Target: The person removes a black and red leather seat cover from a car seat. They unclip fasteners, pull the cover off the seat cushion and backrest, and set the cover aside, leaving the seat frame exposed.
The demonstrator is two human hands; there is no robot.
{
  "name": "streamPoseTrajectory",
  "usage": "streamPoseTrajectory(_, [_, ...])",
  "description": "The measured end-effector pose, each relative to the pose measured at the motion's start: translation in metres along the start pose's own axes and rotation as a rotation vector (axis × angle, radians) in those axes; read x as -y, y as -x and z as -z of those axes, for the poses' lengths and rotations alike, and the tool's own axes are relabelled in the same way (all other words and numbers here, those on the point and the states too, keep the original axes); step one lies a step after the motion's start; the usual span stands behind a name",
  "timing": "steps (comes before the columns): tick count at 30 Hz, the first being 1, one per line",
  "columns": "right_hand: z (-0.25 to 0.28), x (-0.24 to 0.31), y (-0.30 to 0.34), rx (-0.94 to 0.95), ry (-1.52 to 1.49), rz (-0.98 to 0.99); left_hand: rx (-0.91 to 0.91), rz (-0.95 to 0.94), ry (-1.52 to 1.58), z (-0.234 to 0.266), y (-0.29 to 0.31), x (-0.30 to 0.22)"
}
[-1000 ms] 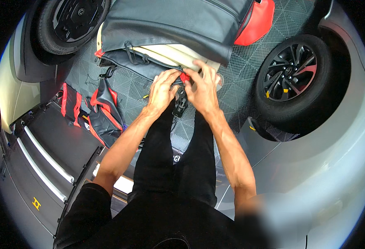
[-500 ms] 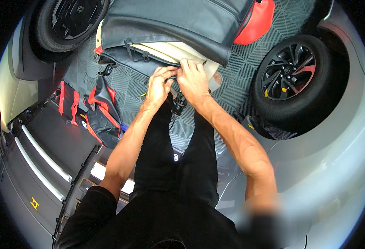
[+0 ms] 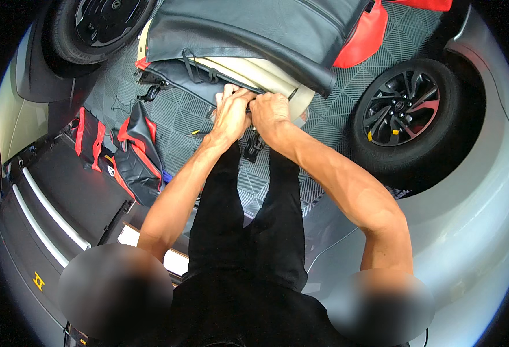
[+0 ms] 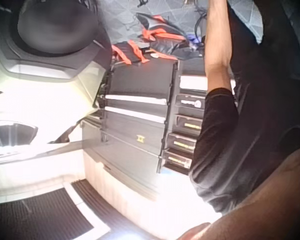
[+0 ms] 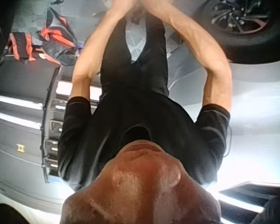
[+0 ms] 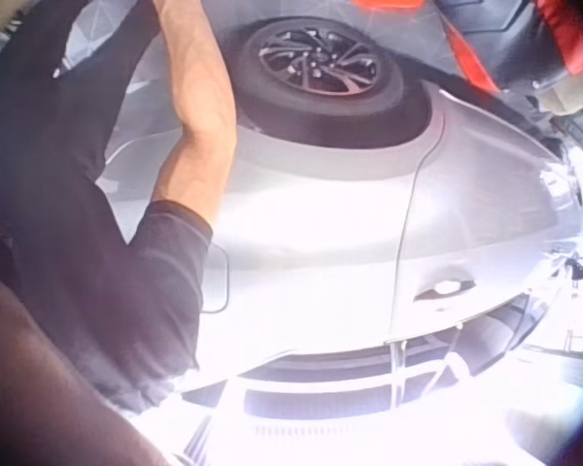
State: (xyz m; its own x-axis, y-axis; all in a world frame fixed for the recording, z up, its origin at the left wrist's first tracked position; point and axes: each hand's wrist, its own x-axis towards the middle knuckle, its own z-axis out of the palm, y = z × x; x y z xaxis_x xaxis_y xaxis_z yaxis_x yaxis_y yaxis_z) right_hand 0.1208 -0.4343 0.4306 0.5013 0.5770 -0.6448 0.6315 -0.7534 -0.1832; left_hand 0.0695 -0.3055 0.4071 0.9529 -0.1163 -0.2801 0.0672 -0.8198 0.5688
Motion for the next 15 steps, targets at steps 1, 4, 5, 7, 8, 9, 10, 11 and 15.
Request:
streamPoseTrajectory(1, [-0.001, -0.002, 0.004, 0.007, -0.009, 0.002, 0.029, -0.025, 0.004, 0.000, 0.000, 0.003])
streamPoseTrajectory(4, [-0.034, -0.019, 0.060, -0.104, -0.319, -0.023, 0.087, -0.086, 0.043, 0.001, -0.002, 0.011])
streamPoseTrajectory(5, [-0.048, -0.014, 0.103, -0.043, -0.269, 0.032, 0.137, -0.081, 0.046, 0.002, -0.003, 0.015])
streamPoseTrajectory(7, [-0.086, -0.029, 0.171, 0.319, -0.298, -0.050, 0.212, -0.044, 0.053, 0.006, -0.003, 0.013])
streamPoseTrajectory(8, [-0.095, -0.030, 0.173, 0.276, -0.314, -0.146, 0.163, -0.052, 0.072, 0.001, -0.001, 0.013])
streamPoseTrajectory(9, [-0.099, -0.027, 0.171, 0.232, -0.340, -0.243, 0.135, -0.049, 0.045, -0.001, 0.003, 0.012])
streamPoseTrajectory(10, [-0.086, -0.018, 0.155, 0.041, -0.405, -0.271, 0.132, -0.073, 0.034, 0.001, 0.003, 0.010])
streamPoseTrajectory(11, [-0.065, -0.009, 0.128, -0.149, -0.467, -0.290, 0.129, -0.091, 0.021, 0.004, 0.004, 0.008])
streamPoseTrajectory(15, [-0.029, 0.007, 0.051, -0.244, -0.352, -0.267, 0.198, -0.146, 0.022, 0.006, -0.002, 0.021])
